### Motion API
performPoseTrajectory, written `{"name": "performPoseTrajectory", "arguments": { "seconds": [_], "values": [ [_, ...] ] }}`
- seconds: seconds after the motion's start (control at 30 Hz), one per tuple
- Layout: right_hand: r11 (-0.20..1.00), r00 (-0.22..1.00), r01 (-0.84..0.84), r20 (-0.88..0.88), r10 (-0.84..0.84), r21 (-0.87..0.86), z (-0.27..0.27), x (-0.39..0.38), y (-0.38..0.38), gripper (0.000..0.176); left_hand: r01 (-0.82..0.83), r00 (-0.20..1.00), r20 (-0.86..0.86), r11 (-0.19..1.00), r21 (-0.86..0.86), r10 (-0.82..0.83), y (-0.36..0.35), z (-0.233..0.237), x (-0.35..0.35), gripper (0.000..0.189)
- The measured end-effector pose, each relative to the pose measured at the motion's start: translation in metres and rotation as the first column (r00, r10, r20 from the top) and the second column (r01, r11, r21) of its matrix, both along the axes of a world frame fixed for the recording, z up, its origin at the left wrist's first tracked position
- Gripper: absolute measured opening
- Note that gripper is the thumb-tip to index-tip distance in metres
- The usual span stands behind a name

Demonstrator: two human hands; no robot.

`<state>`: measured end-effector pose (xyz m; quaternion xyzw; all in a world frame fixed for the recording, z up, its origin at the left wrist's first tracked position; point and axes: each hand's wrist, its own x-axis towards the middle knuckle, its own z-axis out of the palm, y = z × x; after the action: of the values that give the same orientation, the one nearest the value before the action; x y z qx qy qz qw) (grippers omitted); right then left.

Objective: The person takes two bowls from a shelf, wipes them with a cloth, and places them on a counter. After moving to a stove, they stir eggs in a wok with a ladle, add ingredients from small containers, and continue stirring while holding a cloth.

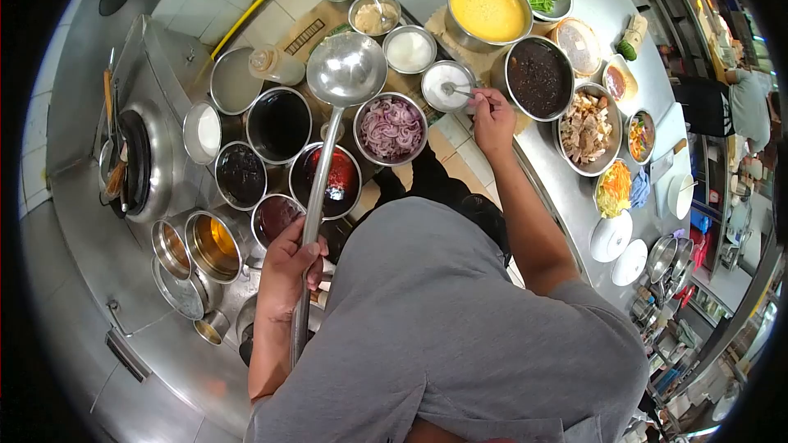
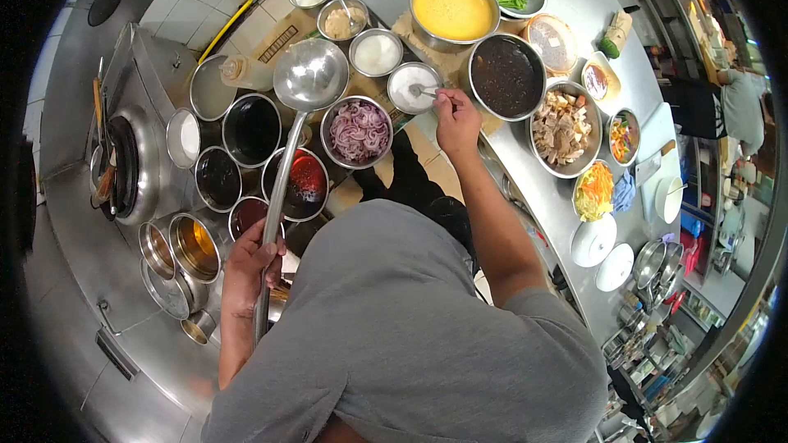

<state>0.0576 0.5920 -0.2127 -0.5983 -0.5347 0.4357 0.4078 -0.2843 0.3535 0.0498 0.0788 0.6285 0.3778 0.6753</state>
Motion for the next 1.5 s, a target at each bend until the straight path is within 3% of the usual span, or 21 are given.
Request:
{"name": "performPoseTrajectory", "arguments": {
  "seconds": [0.13,0.2,0.33,0.6,0.73,0.9,1.0,1.13,1.3,1.5],
  "values": [
    [0.997,0.999,0.004,-0.051,-0.008,-0.08,-0.002,-0.003,-0.003,0.02,0.004,1.0,-0.007,1.0,-0.015,-0.004,0.005,0.003,0.002,0.051],
    [0.984,0.979,0.036,-0.192,-0.07,-0.174,0.0,-0.006,-0.006,0.02,0.018,1.0,-0.009,1.0,-0.026,-0.018,0.005,0.003,0.003,0.051],
    [0.972,0.95,0.089,-0.274,-0.148,-0.216,-0.009,-0.005,-0.009,0.02,0.008,1.0,0.013,1.0,-0.016,-0.008,0.002,0.003,0.005,0.05],
    [0.829,0.694,0.28,-0.494,-0.523,-0.484,0.007,0.002,-0.016,0.018,0.014,1.0,0.013,0.999,-0.035,-0.013,0.001,0.004,0.002,0.051],
    [0.831,0.693,0.269,-0.501,-0.518,-0.487,0.01,0.002,-0.015,0.019,0.017,1.0,0.027,0.999,-0.039,-0.016,0.001,0.004,0.001,0.051],
    [0.955,0.926,0.129,-0.312,-0.212,-0.266,-0.002,-0.003,-0.016,0.019,0.004,1.0,0.028,0.999,-0.047,-0.002,-0.004,0.004,0.0,0.05],
    [0.951,0.934,0.082,-0.31,-0.178,-0.299,-0.004,-0.005,-0.016,0.021,-0.008,1.0,0.02,0.999,-0.046,0.009,-0.006,0.006,0.001,0.049],
    [0.934,0.896,0.102,-0.376,-0.236,-0.342,-0.007,-0.004,-0.016,0.021,-0.006,1.0,0.019,0.999,-0.053,0.007,-0.007,0.005,0.001,0.052],
    [0.864,0.791,0.242,-0.427,-0.439,-0.441,0.006,-0.002,-0.012,0.021,-0.018,1.0,0.017,0.998,-0.057,0.019,-0.004,0.008,0.0,0.049],
    [0.899,0.733,0.182,-0.554,-0.395,-0.399,0.051,-0.017,-0.007,0.021,0.014,1.0,0.011,0.999,-0.045,-0.014,-0.003,0.004,-0.004,0.047]
  ]
}}
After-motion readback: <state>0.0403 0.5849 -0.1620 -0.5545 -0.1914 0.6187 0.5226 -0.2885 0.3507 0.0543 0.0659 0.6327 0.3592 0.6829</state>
